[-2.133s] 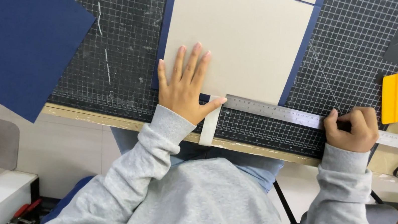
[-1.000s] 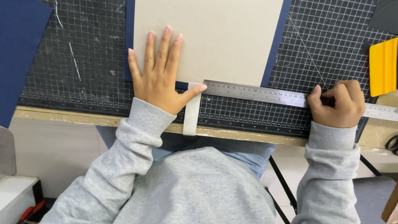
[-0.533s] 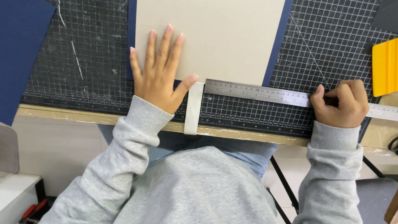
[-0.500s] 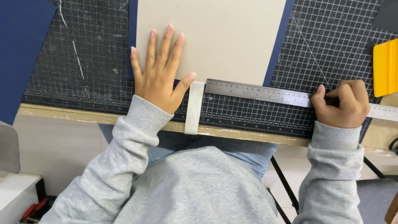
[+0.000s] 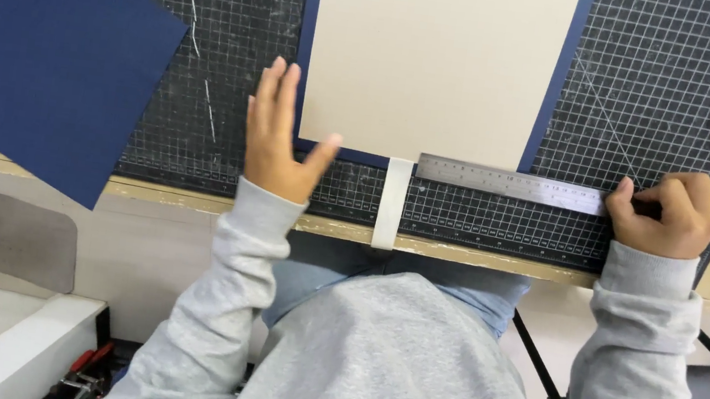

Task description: The person applies adhesive to the edge of a beige paper sheet using a brush, then places a white paper strip along the edge and presses it down. They repeatedly measure and reposition the strip with a metal ruler to ensure alignment.

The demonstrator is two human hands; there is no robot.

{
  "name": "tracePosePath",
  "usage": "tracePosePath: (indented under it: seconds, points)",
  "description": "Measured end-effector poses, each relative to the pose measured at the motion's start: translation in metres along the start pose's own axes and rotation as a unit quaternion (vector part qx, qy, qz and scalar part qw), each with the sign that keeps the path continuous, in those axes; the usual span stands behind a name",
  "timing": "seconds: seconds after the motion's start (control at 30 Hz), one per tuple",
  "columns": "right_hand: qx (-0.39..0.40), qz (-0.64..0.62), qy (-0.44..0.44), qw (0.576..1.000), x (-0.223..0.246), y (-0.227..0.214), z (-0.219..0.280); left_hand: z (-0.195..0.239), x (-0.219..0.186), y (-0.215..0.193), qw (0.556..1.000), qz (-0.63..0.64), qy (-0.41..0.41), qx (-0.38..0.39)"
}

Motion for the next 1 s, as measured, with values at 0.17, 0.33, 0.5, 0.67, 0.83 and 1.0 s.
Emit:
tracePosePath:
  seconds: [0.17, 0.33, 0.5, 0.67, 0.83, 1.0]
  points:
    - [0.0, 0.001, 0.002, 1.0, 0.0, -0.001, 0.001, 0.014, -0.021, 0.043, 0.975, -0.21, -0.018, 0.069]
    - [-0.007, -0.003, -0.005, 1.0, 0.004, -0.002, -0.001, 0.015, -0.03, 0.043, 0.982, -0.185, 0.029, 0.033]
    - [-0.015, -0.007, -0.019, 1.0, 0.009, -0.003, -0.006, 0.019, -0.047, 0.039, 0.973, -0.102, 0.209, 0.007]
    - [-0.014, -0.01, -0.022, 1.0, 0.01, -0.002, -0.008, 0.029, -0.051, 0.046, 0.933, -0.16, 0.321, -0.016]
    - [-0.009, 0.001, -0.018, 1.0, 0.007, -0.001, -0.008, 0.03, -0.053, 0.046, 0.931, -0.177, 0.32, 0.002]
    - [-0.005, -0.022, -0.017, 1.0, 0.008, -0.001, -0.01, 0.032, -0.05, 0.051, 0.925, -0.196, 0.326, 0.004]
Point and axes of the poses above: each hand's wrist, its own z-axis away from the middle knuckle, its own y-axis out of the palm, x = y × z, the point moved 4 cm from there along -z, towards the middle knuckle, and after that the axes turned 1 degree about -x, right-handed, at the moved point
